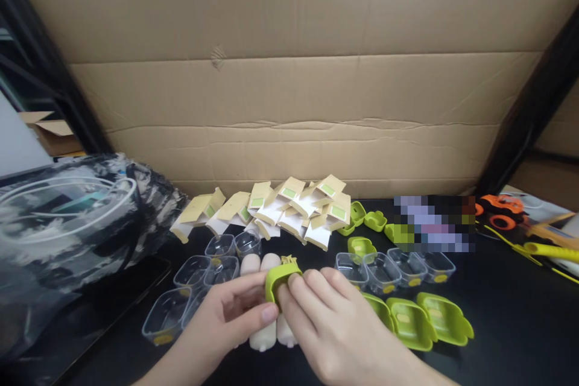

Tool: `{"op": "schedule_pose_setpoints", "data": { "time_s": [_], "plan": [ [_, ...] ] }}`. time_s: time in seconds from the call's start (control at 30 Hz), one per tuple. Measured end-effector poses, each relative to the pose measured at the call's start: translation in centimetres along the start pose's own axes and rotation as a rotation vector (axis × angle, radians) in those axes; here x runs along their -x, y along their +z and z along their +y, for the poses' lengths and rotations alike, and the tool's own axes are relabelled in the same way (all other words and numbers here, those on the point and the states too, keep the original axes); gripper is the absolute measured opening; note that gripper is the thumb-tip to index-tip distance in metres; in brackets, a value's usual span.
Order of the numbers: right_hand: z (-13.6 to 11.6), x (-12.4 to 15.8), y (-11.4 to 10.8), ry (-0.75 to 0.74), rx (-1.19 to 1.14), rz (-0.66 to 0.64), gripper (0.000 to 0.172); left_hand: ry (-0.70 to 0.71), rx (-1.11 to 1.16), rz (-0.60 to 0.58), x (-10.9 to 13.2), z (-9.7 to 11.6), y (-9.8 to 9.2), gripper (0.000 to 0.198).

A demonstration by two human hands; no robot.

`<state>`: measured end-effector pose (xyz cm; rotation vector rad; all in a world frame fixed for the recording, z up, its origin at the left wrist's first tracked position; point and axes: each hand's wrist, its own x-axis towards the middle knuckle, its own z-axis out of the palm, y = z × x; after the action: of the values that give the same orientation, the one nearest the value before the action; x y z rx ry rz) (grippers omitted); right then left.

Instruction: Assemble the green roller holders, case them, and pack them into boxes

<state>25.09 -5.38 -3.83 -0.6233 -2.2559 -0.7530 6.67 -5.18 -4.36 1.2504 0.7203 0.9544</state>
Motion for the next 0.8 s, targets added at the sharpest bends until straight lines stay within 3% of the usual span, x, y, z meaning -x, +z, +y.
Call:
{"op": "schedule_pose_setpoints", "data": {
  "time_s": [0.1,0.2,0.23,0.3,0.43,0.8],
  "plan": [
    [-0.1,0.2,0.2,0.006,-0.006,-0.002,0.049,0.002,-0.006,0.001,0.0,0.0,-0.1,0.024],
    [0.2,0.3,0.0,0.066,-0.144,0.009,0.03,0.058,-0.015,0.02,0.1,0.3,-0.3,0.026],
    [0.3,0.4,0.0,0.133,-0.203,0.03,0.023,0.077,-0.018,0.031,0.2,0.5,-0.3,0.027],
    [0.7,0.3,-0.1,0.315,-0.312,0.056,0.026,0.094,-0.028,0.049,0.4,0.9,-0.4,0.029],
    [1.1,0.2,0.2,0.552,-0.535,-0.03,0.032,0.101,-0.049,0.039,0.6,1.3,-0.3,0.036],
    [0.4,0.3,1.0,0.629,-0.62,0.003,0.031,0.095,-0.063,0.011,0.5,1.1,-0.2,0.036]
  ]
}}
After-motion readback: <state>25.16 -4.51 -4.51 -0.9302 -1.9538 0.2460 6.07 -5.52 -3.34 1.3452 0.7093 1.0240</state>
